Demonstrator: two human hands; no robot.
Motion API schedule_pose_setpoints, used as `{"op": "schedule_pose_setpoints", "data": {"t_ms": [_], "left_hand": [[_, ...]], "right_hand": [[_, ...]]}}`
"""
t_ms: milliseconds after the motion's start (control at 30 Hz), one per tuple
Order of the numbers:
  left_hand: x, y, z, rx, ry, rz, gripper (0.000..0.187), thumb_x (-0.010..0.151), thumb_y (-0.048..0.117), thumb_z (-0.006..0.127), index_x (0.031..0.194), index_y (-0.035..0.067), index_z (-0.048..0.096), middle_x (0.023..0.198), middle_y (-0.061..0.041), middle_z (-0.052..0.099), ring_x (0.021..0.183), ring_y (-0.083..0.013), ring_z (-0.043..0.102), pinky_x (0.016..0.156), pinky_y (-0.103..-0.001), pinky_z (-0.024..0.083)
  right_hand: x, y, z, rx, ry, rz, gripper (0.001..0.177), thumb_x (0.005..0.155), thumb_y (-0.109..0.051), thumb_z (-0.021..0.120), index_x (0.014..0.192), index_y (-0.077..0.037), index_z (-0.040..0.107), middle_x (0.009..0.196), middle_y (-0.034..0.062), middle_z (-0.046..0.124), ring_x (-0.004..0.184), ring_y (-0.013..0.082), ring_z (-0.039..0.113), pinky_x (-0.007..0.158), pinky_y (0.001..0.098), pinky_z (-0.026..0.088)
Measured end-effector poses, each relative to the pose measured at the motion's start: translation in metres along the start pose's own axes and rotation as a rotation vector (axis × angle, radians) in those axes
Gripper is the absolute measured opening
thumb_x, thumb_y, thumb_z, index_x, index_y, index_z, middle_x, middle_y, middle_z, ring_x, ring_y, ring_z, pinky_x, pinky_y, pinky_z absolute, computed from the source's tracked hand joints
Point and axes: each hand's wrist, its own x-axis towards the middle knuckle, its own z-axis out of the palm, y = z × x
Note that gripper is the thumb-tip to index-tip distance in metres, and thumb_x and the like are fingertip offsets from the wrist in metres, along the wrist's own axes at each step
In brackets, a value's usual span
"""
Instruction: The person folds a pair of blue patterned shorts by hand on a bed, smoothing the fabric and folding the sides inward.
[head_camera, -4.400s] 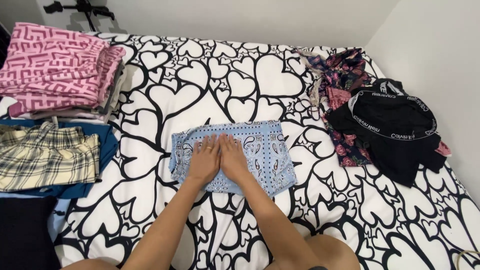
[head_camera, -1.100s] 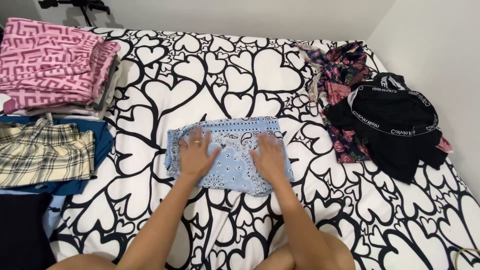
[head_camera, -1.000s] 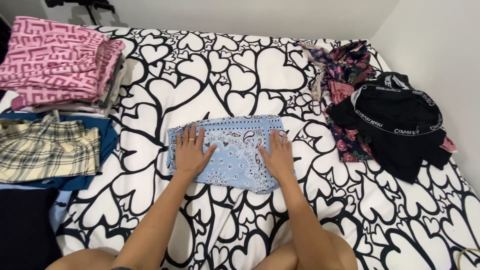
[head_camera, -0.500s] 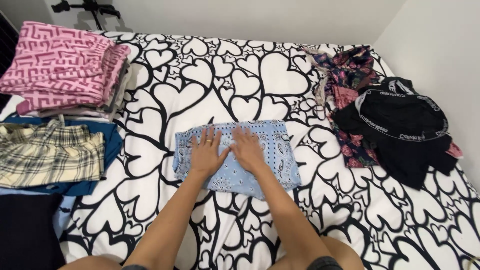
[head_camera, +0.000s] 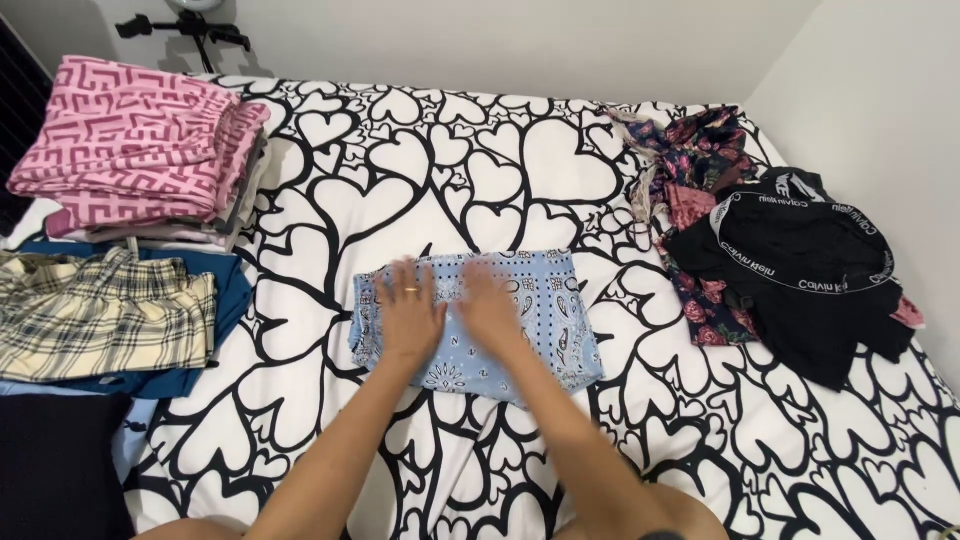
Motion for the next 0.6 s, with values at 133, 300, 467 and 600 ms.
{"op": "schedule_pose_setpoints", "data": {"t_ms": [133, 300, 467, 600], "left_hand": [[-0.012, -0.007, -0.002, 0.178, 0.128, 0.143, 0.072, 0.102, 0.054, 0.038, 0.163, 0.016, 0.035, 0.17, -0.012, 0.031, 0.159, -0.0318, 0.023, 0.129, -0.063, 0.002], [-0.011, -0.025, -0.068, -0.087, -0.195, -0.025, 0.09, 0.095, 0.073, 0.031, 0.157, 0.007, 0.032, 0.163, -0.019, 0.029, 0.152, -0.03, 0.022, 0.118, -0.067, 0.002], [-0.015, -0.026, -0.055, -0.05, -0.21, -0.035, 0.093, 0.096, 0.076, 0.024, 0.158, 0.007, 0.03, 0.164, -0.017, 0.028, 0.154, -0.0275, 0.019, 0.118, -0.068, 0.002], [-0.012, -0.027, -0.048, -0.026, -0.245, -0.032, 0.092, 0.096, 0.075, 0.019, 0.16, 0.008, 0.026, 0.166, -0.017, 0.024, 0.155, -0.0266, 0.015, 0.117, -0.069, 0.001]], "right_hand": [[-0.011, -0.014, -0.006, -0.022, 0.001, -0.107, 0.071, 0.103, -0.04, 0.055, 0.158, 0.001, 0.039, 0.165, 0.019, 0.037, 0.152, 0.0402, 0.03, 0.123, 0.0575, 0.02], [-0.017, 0.042, -0.071, 0.066, -0.107, 0.291, 0.064, 0.098, -0.049, 0.055, 0.15, -0.014, 0.047, 0.164, 0.0135, 0.037, 0.152, 0.0382, 0.029, 0.123, 0.0577, 0.02], [-0.028, 0.098, -0.044, -0.096, -0.017, 0.284, 0.072, 0.102, -0.052, 0.054, 0.154, -0.005, 0.037, 0.161, 0.0185, 0.032, 0.149, 0.0427, 0.023, 0.118, 0.0607, 0.015], [-0.013, 0.017, -0.065, 0.127, -0.217, 0.439, 0.087, 0.092, -0.053, 0.054, 0.164, -0.01, 0.029, 0.164, 0.0145, 0.036, 0.153, 0.0308, 0.031, 0.129, 0.048, 0.017]]}}
